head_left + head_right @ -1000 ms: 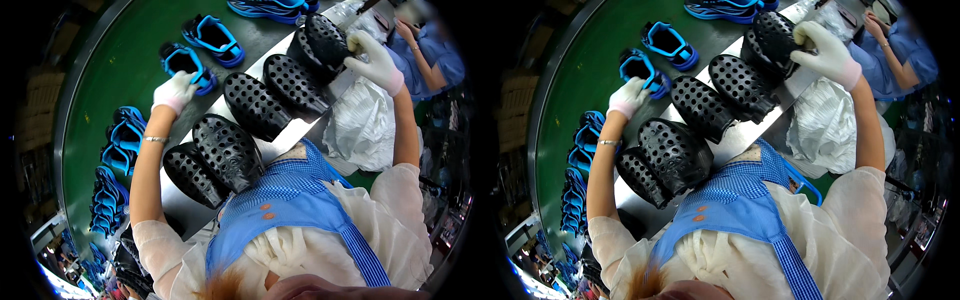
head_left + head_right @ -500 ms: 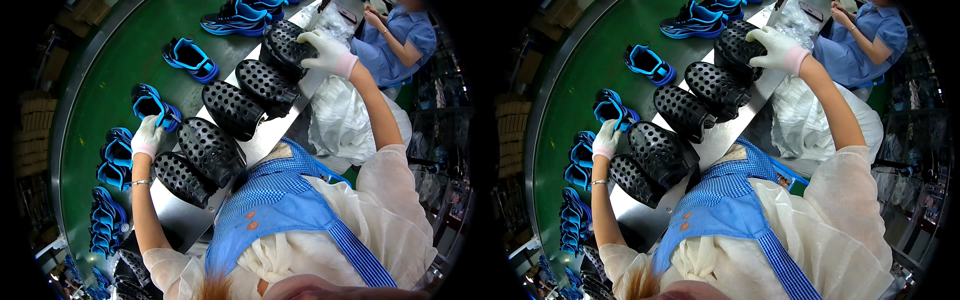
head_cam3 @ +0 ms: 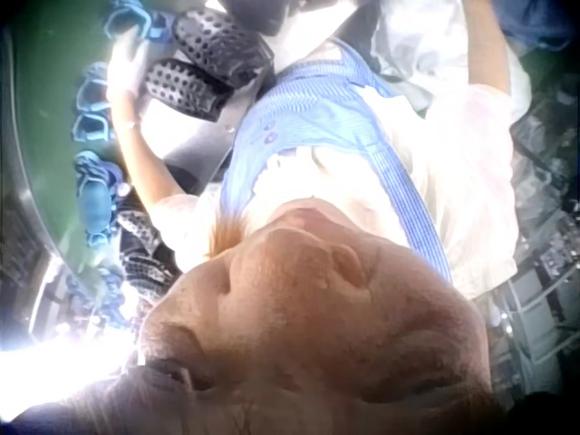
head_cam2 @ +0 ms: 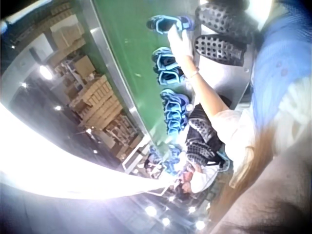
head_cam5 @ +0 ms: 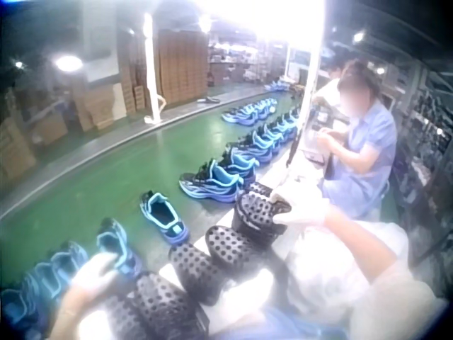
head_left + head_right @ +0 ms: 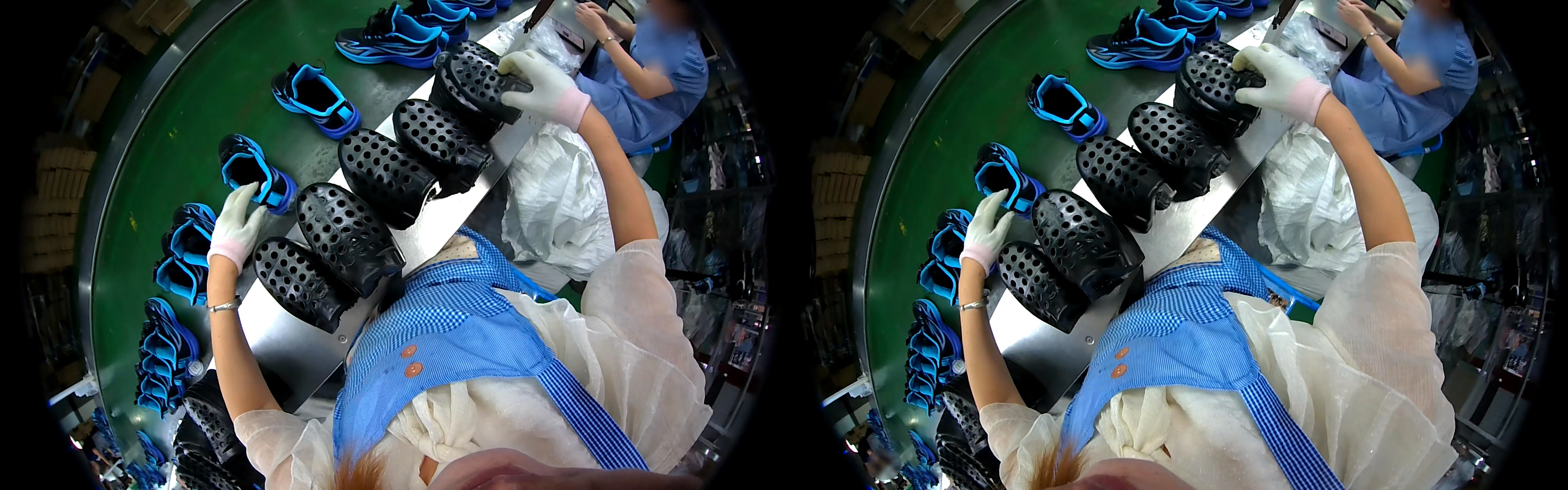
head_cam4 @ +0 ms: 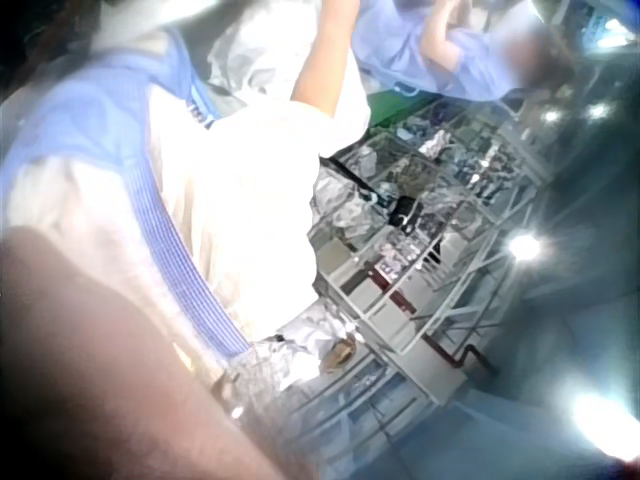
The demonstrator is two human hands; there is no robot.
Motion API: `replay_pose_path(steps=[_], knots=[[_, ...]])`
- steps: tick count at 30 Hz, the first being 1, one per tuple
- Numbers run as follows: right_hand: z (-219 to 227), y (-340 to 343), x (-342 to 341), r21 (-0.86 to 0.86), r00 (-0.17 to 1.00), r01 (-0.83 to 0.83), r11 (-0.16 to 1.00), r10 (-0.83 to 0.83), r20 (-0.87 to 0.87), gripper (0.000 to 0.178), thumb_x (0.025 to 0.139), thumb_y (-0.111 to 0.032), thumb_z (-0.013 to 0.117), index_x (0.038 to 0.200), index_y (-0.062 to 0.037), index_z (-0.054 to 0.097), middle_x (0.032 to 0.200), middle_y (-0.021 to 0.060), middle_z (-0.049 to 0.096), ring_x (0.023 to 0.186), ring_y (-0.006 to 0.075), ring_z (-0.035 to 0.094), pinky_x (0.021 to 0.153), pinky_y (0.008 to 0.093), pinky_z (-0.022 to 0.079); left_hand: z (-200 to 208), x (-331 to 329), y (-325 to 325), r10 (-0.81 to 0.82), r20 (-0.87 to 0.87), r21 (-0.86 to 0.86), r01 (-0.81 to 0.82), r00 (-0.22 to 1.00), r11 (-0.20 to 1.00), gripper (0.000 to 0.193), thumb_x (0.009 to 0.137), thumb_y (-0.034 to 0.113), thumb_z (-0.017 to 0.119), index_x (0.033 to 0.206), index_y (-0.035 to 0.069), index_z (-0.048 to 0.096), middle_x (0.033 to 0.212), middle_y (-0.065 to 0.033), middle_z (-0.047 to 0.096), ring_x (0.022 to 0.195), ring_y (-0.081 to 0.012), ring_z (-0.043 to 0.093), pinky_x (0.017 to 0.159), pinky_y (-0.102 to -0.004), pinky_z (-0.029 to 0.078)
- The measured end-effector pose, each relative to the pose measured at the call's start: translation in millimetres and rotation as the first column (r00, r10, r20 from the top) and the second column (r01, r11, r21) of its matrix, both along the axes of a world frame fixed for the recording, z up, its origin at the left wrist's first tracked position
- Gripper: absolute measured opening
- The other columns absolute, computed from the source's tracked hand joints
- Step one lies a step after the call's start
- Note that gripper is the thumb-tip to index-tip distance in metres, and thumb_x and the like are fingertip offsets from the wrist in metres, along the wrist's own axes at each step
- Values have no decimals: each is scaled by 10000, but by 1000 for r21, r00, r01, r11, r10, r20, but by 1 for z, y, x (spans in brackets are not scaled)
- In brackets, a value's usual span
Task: The person picks up a blue and black shoe upper, places it onto a black textured mold, and presses it down. They repeat this for several shoes along the assembly line, and then they pick up a black molded piece from a large white bag.
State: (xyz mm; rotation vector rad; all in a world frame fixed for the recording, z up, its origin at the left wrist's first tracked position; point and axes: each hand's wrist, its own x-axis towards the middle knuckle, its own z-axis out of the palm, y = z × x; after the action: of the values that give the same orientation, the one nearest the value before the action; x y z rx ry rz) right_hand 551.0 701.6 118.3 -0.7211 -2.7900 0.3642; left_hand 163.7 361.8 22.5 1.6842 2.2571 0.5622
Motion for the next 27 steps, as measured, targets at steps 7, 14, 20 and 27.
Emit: replay_pose_path(steps=[7, 14, 20, 27], knots=[[47, -7, -43, -203, 973, -177, 963, 141, -180, 466, 760, -248, 719, 1112, 6, 550, 1004, 119, 603, 950, 212, 599, 877, 302, 468, 34, 2, 14, 153, 149, 193, -180, 977, 964, 481, 882, 168, 541, 1337, 50, 441, 1252, -175, 530, 1110, -280, 554, 932, -336, 443], [62, -124, -192, -257, 789, -608, 752, 536, -299, 527, 751, -356, 688, 1109, 20, 597, 1036, 150, 627, 986, 227, 605, 913, 312, 460, 90, 56, 31, -436, 890, 445, -468, 134, 764, 576, 965, 422, 449, 1367, 16, 372, 1264, -137, 502, 1096, -214, 543, 904, -340, 472], [31, -185, -261, -236, 771, -634, 736, 582, -256, 626, 763, -501, 599, 1093, 31, 615, 908, 215, 657, 881, 317, 645, 816, 339, 505, 90, 33, -4, -391, 920, 255, -811, 36, 527, 399, 942, 360, 511, 1116, 1, 529, 1000, -165, 607, 930, -276, 600, 844, -394, 507], [21, -236, -281, -262, 788, -561, 785, 604, 122, 533, 805, -471, 530, 825, 57, 596, 701, 226, 613, 679, 354, 625, 662, 401, 511, 51, 16, -18, -261, 964, 42, -944, -48, 328, 400, 824, 484, 645, 791, 98, 549, 705, -74, 576, 624, -183, 566, 586, -302, 498]])
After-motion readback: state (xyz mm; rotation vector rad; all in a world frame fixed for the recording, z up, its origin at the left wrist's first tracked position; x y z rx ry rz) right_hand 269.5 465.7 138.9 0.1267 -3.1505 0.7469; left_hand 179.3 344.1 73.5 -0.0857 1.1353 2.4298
